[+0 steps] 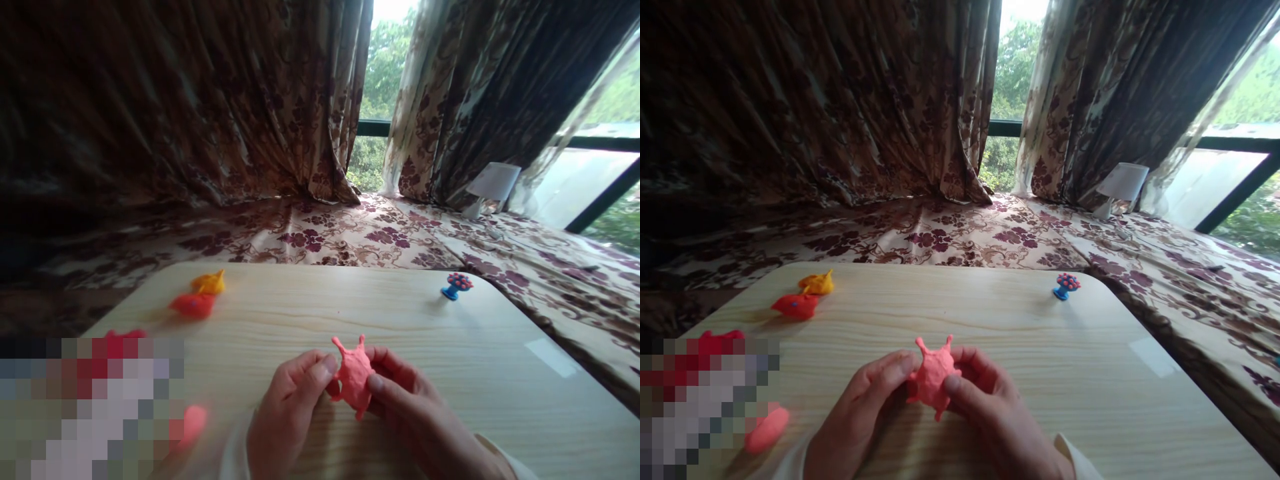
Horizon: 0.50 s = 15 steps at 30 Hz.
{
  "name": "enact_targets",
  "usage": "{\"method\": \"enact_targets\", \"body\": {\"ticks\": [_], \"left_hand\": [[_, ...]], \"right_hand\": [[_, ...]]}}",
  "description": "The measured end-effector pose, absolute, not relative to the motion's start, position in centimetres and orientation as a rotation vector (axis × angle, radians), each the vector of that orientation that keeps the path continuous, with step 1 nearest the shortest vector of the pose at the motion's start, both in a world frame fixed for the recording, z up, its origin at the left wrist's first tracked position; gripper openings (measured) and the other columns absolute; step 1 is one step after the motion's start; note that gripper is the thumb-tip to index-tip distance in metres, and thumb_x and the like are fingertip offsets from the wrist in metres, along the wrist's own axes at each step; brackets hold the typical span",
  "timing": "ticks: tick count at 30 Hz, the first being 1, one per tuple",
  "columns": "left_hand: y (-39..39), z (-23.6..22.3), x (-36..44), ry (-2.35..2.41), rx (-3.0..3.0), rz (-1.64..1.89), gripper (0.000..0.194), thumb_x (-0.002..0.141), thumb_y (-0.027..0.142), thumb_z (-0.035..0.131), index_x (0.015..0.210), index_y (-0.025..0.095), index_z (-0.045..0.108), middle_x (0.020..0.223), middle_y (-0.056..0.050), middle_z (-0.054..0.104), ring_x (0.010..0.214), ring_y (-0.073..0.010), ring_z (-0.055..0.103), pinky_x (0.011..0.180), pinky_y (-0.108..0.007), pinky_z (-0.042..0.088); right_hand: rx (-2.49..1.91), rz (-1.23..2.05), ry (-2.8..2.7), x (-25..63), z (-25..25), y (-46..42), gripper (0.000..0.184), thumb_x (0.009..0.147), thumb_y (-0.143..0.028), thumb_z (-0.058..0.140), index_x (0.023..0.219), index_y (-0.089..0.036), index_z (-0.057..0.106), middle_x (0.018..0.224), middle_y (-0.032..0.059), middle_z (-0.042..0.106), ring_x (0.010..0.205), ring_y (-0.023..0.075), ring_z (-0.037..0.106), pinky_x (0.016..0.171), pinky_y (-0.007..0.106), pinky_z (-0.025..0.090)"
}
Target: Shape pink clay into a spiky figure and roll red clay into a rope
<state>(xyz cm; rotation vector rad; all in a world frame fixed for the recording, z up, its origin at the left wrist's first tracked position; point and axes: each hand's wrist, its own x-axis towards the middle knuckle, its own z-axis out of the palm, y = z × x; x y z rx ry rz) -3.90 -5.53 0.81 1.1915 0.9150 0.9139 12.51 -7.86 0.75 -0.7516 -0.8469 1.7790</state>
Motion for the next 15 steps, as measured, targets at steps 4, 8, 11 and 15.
{"method": "enact_targets", "body": {"ticks": [4, 8, 11, 15], "left_hand": [[-5.44, 0.65, -3.86, 0.859, 1.091, 0.912, 0.027, 0.084, 0.036, 0.05, 0.069, 0.016, 0.059, 0.071, -0.001, 0.056, 0.073, -0.0151, 0.049, 0.074, -0.028, 0.038], [-5.51, 0.53, -3.76, 0.854, 1.044, 0.919, 0.026, 0.083, 0.034, 0.051, 0.068, 0.015, 0.059, 0.069, -0.001, 0.055, 0.072, -0.0153, 0.049, 0.072, -0.028, 0.038], [-5.54, 0.5, -3.76, 0.871, 1.009, 0.92, 0.024, 0.082, 0.033, 0.053, 0.067, 0.015, 0.058, 0.067, 0.0, 0.054, 0.07, -0.0142, 0.047, 0.07, -0.027, 0.038], [-5.48, 0.33, -3.86, 0.875, 0.982, 0.91, 0.025, 0.081, 0.036, 0.056, 0.067, 0.015, 0.059, 0.066, 0.0, 0.054, 0.069, -0.0138, 0.047, 0.071, -0.027, 0.037]], "right_hand": [[-0.764, 1.764, -0.856, 12.52, 0.57, -7.93, 0.015, 0.081, -0.023, 0.065, 0.095, -0.018, 0.062, 0.084, 0.0028, 0.067, 0.08, 0.0156, 0.06, 0.074, 0.026, 0.043], [-0.798, 1.756, -0.864, 12.49, 0.54, -7.85, 0.018, 0.079, -0.027, 0.068, 0.094, -0.018, 0.063, 0.083, 0.0021, 0.067, 0.08, 0.0152, 0.06, 0.076, 0.026, 0.044], [-0.828, 1.735, -0.854, 12.44, 0.41, -7.77, 0.02, 0.077, -0.029, 0.069, 0.093, -0.018, 0.064, 0.086, 0.0026, 0.066, 0.082, 0.0162, 0.059, 0.077, 0.027, 0.044], [-0.865, 1.711, -0.873, 12.42, 0.23, -7.7, 0.023, 0.075, -0.033, 0.071, 0.091, -0.018, 0.064, 0.085, 0.0032, 0.066, 0.08, 0.0169, 0.058, 0.074, 0.028, 0.045]]}}
